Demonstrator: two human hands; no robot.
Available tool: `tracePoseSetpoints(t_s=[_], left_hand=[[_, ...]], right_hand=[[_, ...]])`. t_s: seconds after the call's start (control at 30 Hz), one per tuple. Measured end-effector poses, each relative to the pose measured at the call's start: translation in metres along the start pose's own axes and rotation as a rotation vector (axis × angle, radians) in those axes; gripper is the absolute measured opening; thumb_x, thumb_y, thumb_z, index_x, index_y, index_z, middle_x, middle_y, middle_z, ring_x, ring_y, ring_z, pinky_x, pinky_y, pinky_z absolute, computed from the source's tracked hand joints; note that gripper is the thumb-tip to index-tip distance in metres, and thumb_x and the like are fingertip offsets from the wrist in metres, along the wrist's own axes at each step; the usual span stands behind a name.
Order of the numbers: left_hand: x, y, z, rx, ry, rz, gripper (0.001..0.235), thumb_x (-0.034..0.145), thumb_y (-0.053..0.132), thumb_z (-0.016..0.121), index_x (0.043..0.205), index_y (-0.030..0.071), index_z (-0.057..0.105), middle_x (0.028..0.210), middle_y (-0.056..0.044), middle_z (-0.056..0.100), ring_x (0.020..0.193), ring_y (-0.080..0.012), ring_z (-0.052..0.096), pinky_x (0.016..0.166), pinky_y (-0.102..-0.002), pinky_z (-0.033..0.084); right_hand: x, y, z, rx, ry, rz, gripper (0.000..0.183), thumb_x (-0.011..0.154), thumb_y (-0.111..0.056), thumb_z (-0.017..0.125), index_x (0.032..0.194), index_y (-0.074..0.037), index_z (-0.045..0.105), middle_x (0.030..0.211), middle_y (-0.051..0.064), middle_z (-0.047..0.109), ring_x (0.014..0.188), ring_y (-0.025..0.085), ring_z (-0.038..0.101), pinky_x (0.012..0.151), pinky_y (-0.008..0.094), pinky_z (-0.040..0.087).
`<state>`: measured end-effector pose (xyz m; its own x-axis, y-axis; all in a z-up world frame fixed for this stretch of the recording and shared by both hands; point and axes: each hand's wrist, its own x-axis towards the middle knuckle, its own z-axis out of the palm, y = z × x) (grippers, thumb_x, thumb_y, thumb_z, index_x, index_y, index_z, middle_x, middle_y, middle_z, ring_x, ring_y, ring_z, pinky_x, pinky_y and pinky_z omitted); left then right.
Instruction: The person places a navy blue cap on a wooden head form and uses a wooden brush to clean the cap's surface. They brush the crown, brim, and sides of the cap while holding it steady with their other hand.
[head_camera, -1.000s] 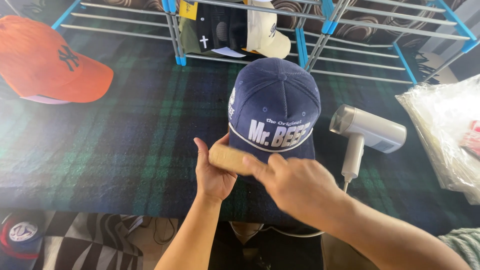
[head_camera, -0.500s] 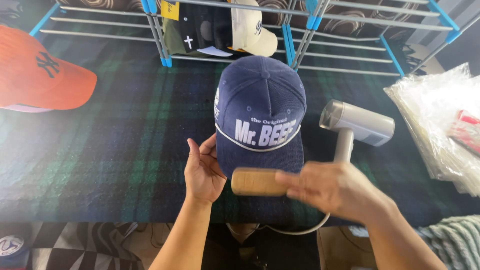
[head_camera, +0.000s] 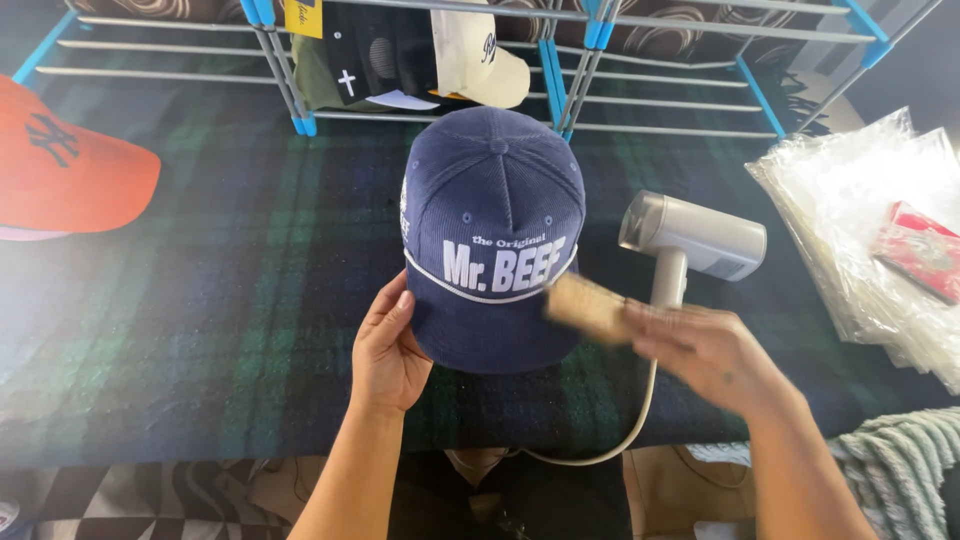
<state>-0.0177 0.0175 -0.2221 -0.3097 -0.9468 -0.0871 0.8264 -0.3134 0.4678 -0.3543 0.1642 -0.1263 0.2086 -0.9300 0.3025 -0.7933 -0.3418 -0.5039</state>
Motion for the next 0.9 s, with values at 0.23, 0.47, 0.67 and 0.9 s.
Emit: tracePoseSetpoints(t_s=[0.23, 0.47, 0.67, 0.9], left_hand=[[0.001, 0.002, 0.0, 0.016, -0.02, -0.004, 0.038, 0.101, 0.006, 0.057, 0.138, -0.002, 0.06, 0.12, -0.021, 0.072, 0.102, -0.0306, 0.074, 0.078, -0.037, 0.066], [0.004, -0.005, 0.0, -0.021, -0.016, 0.084, 0.034, 0.1, 0.0, 0.053, 0.132, -0.004, 0.063, 0.111, -0.03, 0.072, 0.094, -0.041, 0.075, 0.076, -0.048, 0.067], [0.006, -0.01, -0.006, -0.036, 0.011, 0.098, 0.033, 0.1, 0.001, 0.055, 0.132, -0.004, 0.063, 0.111, -0.03, 0.072, 0.094, -0.041, 0.076, 0.077, -0.049, 0.067], [0.005, -0.01, -0.004, -0.031, -0.045, 0.102, 0.034, 0.1, 0.001, 0.054, 0.133, -0.005, 0.061, 0.11, -0.03, 0.072, 0.095, -0.0411, 0.075, 0.077, -0.048, 0.067]], right_hand=[[0.001, 0.01, -0.004, -0.032, 0.173, 0.007, 0.037, 0.091, -0.012, 0.07, 0.125, -0.001, 0.07, 0.124, 0.009, 0.074, 0.114, 0.023, 0.074, 0.097, 0.032, 0.06], [-0.001, 0.007, 0.017, 0.317, 0.266, 0.022, 0.041, 0.075, -0.006, 0.081, 0.116, -0.003, 0.08, 0.098, 0.02, 0.083, 0.083, 0.031, 0.082, 0.065, 0.044, 0.063], [0.08, -0.062, 0.038, -0.08, 0.397, -0.448, 0.036, 0.075, -0.026, 0.091, 0.102, -0.005, 0.08, 0.075, 0.008, 0.075, 0.061, 0.027, 0.071, 0.058, 0.038, 0.058], [0.059, 0.007, 0.006, -0.355, 0.481, -0.421, 0.026, 0.089, -0.033, 0.082, 0.088, -0.008, 0.077, 0.071, 0.006, 0.065, 0.058, 0.029, 0.061, 0.058, 0.04, 0.051]])
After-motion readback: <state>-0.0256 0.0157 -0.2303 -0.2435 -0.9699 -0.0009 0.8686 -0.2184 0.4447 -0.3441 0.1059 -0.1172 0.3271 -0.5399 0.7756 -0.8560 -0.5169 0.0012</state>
